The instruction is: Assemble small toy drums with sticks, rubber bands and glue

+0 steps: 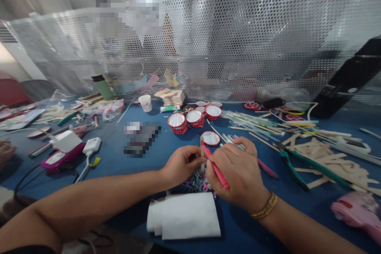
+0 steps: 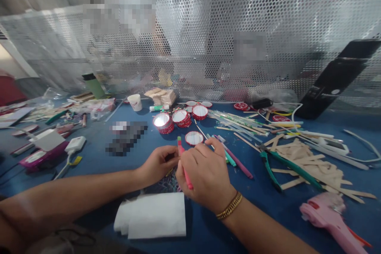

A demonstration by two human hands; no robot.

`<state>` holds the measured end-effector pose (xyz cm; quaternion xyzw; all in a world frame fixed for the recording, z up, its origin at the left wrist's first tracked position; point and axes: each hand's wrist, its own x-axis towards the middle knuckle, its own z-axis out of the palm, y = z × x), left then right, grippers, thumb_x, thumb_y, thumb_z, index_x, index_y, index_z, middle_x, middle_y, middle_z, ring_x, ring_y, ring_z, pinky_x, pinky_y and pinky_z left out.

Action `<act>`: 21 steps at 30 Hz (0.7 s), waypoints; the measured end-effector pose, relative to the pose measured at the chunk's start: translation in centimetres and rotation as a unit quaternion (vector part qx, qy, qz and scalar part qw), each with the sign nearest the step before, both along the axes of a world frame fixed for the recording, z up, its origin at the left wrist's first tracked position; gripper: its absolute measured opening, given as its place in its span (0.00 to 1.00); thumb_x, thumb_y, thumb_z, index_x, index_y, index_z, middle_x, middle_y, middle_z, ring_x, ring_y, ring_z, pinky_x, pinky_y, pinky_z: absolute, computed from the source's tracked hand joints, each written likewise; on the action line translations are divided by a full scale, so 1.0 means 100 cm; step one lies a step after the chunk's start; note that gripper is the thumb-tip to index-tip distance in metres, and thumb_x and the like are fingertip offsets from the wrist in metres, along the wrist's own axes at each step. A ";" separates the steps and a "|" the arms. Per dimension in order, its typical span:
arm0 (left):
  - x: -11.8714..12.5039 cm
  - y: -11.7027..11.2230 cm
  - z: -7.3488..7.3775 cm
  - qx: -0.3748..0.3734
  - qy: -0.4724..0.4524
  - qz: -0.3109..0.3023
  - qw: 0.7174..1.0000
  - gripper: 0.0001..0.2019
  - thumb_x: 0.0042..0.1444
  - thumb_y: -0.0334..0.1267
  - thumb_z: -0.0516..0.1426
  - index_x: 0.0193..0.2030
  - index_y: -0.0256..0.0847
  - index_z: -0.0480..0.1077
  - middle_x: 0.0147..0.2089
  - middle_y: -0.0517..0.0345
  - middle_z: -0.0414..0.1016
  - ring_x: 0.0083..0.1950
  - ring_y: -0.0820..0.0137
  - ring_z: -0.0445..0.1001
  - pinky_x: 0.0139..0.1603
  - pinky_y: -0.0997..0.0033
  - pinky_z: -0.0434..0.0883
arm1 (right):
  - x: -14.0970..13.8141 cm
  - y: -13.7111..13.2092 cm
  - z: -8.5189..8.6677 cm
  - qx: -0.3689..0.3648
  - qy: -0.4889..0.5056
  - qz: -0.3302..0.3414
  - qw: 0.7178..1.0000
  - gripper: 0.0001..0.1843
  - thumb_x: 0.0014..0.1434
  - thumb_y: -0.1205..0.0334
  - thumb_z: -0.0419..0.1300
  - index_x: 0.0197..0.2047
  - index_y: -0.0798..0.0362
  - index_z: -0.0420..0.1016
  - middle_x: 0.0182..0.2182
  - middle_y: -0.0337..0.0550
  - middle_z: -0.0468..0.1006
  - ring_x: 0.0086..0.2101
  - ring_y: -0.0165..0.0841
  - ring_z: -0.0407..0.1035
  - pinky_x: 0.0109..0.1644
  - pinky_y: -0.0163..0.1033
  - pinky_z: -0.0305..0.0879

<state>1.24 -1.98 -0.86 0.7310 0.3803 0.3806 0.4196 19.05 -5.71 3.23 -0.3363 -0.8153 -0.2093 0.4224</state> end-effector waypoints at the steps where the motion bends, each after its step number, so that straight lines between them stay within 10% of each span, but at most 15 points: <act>1: 0.000 0.000 0.001 0.003 0.003 0.002 1.000 0.14 0.59 0.42 0.58 0.27 0.37 0.65 0.25 0.65 0.59 0.28 0.75 0.56 0.29 0.75 0.57 | 0.001 0.001 0.001 0.003 0.006 -0.002 1.000 0.12 0.58 0.67 0.56 0.24 0.50 0.61 0.19 0.34 0.65 0.26 0.30 0.60 0.49 0.47 0.55; 10: -0.002 -0.001 0.006 -0.018 0.000 -0.013 1.000 0.11 0.61 0.42 0.58 0.34 0.36 0.72 0.29 0.59 0.71 0.30 0.73 0.66 0.33 0.74 0.63 | 0.027 0.027 0.013 -0.012 0.066 -0.070 0.995 0.07 0.61 0.64 0.60 0.43 0.46 0.77 0.33 0.37 0.79 0.37 0.34 0.72 0.50 0.47 0.56; 21: -0.001 0.000 0.010 -0.012 0.031 0.010 0.999 0.10 0.60 0.42 0.58 0.35 0.36 0.74 0.27 0.61 0.71 0.29 0.74 0.65 0.31 0.75 0.62 | 0.078 0.074 0.010 -0.273 0.243 -0.086 0.927 0.19 0.64 0.59 0.53 0.57 0.50 0.70 0.43 0.45 0.82 0.43 0.37 0.76 0.47 0.44 0.69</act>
